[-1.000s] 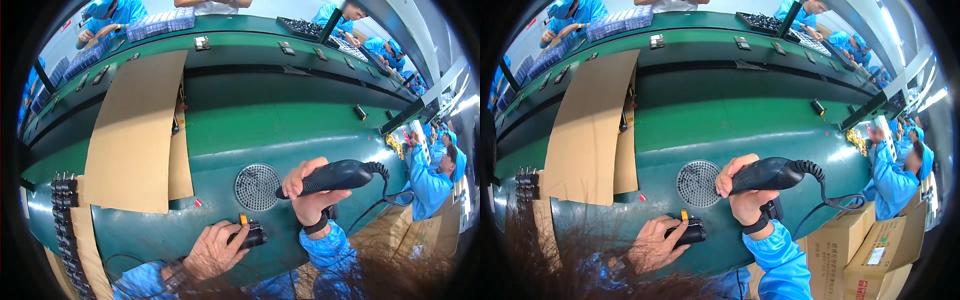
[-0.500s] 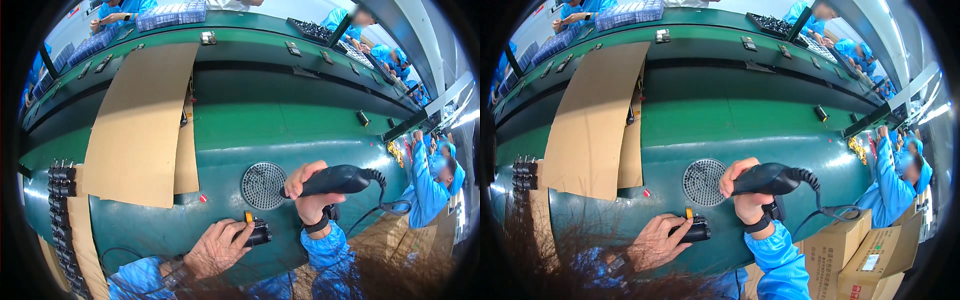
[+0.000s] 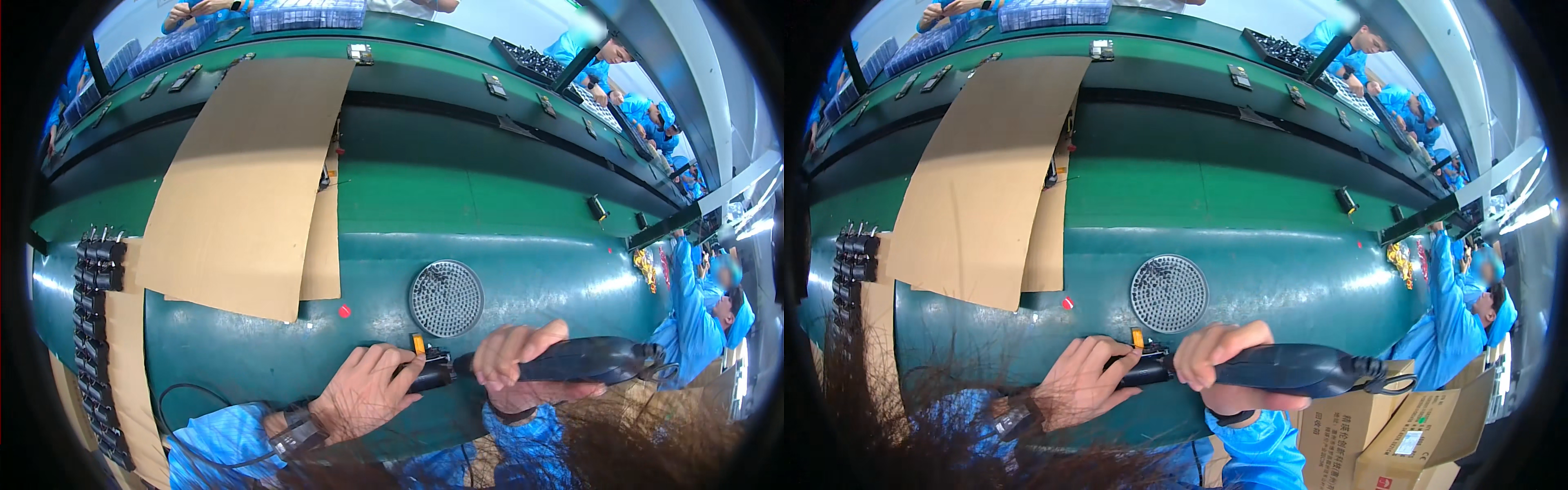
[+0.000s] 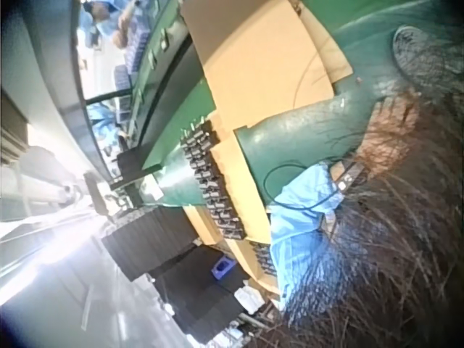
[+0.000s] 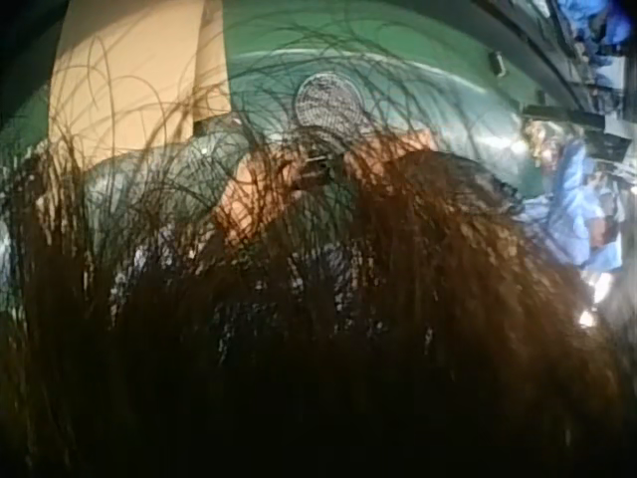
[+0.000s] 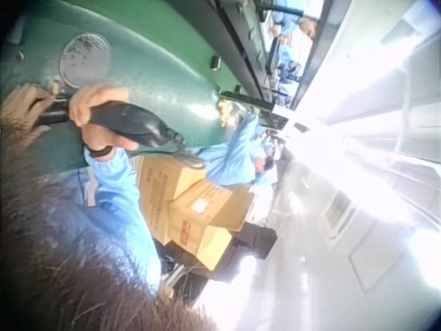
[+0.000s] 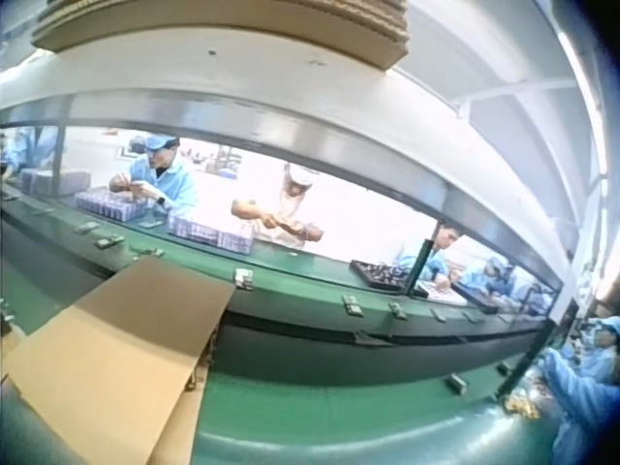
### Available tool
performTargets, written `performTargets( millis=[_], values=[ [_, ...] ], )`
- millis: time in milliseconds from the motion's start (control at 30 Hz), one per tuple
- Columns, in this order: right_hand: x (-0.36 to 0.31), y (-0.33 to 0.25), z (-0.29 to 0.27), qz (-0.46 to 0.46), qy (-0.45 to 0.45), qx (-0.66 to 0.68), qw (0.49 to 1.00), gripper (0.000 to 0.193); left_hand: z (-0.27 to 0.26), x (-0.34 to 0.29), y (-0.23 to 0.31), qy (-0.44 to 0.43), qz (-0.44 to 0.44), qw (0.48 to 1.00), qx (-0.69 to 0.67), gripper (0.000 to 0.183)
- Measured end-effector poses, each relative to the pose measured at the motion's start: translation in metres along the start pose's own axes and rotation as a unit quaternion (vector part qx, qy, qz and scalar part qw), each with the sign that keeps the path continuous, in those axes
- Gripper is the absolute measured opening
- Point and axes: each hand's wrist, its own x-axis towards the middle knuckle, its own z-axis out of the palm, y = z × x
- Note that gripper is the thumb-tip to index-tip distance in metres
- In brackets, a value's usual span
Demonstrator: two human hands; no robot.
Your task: Use an electric screwdriver to secure components into small electronic device housings on a production line.
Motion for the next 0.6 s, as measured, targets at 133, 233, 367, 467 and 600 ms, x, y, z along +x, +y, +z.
performTargets(
  millis=[133,233,367,467,600],
  values=[
    [-0.009,0.013,-0.001,0.017,-0.008,-0.003,1.000,0.096,-0.001,0.001,-0.001,0.002,0.003,1.000,-0.002,0.055],
    [-0.012,0.016,-0.002,0.018,0.003,-0.001,1.000,0.097,0.000,-0.001,-0.001,0.003,0.002,1.000,0.001,0.054],
    [-0.014,0.018,-0.003,0.013,-0.003,-0.001,1.000,0.098,0.001,-0.002,-0.002,0.001,0.005,1.000,-0.005,0.053],
    [-0.016,0.019,-0.002,0.021,-0.010,-0.011,1.000,0.100,0.001,-0.002,-0.002,0.002,0.007,1.000,-0.008,0.053],
    [-0.014,0.021,-0.003,0.036,-0.024,-0.019,0.999,0.098,0.004,-0.001,-0.005,-0.001,0.007,1.000,-0.015,0.055]
  ],
)
